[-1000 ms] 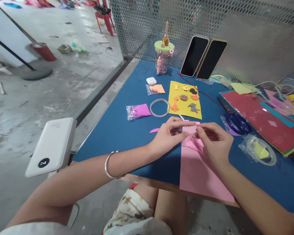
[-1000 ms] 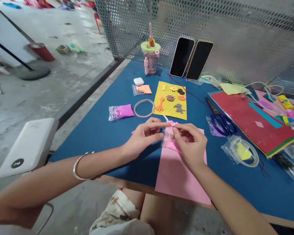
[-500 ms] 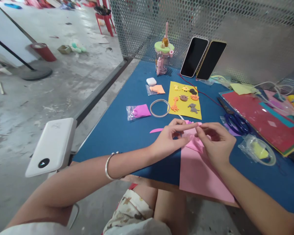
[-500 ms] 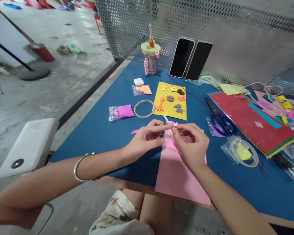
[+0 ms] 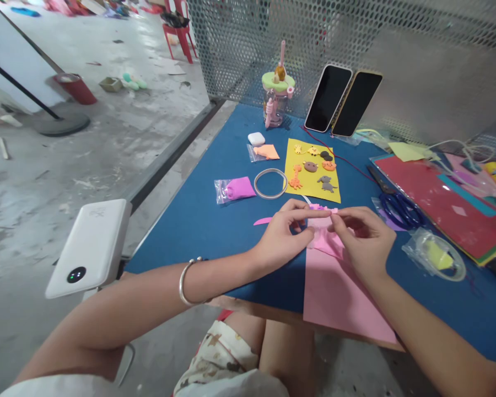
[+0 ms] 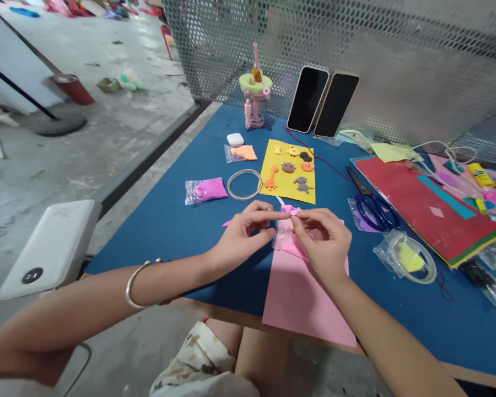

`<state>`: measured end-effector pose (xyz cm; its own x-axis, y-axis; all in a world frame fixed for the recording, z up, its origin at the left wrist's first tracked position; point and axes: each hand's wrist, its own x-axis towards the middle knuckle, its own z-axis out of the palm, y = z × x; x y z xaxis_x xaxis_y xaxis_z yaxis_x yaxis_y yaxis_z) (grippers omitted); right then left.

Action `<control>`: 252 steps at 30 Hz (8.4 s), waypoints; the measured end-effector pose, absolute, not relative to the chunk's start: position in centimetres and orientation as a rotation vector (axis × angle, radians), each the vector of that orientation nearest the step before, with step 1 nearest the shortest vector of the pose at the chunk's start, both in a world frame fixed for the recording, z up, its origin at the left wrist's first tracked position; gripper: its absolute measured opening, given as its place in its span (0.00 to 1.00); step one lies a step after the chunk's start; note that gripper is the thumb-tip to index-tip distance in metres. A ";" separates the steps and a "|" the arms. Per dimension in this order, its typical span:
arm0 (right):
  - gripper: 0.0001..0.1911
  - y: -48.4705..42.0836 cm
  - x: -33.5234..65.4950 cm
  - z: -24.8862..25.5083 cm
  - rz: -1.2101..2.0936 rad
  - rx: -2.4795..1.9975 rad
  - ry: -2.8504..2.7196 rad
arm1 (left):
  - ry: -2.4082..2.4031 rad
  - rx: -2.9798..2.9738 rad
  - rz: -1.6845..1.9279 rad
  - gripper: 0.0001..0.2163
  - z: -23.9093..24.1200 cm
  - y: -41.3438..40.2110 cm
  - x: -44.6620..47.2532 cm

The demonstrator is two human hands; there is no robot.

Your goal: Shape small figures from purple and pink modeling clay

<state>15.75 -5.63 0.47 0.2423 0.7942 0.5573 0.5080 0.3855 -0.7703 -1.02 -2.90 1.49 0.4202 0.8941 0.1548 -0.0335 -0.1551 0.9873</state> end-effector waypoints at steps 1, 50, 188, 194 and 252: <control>0.04 -5.6 15.8 0.4 0.293 -1.253 -1.420 | 0.805 1.501 1.010 0.18 1.6 -2.9 -1.1; 0.06 -5.8 15.8 1.3 -0.004 -1.133 -1.804 | 0.784 2.002 1.020 0.05 2.9 0.1 -2.6; 0.22 -6.4 16.2 0.4 -0.086 -1.310 -2.037 | 0.791 2.392 1.090 0.02 1.3 -0.2 -2.5; 0.20 -6.5 16.0 0.5 -0.085 -1.289 -2.047 | 0.739 2.400 1.092 0.01 1.3 -0.3 -2.3; 0.21 -6.5 15.7 1.2 0.219 -1.334 -1.925 | 0.663 2.113 1.031 0.14 1.8 -0.8 -2.1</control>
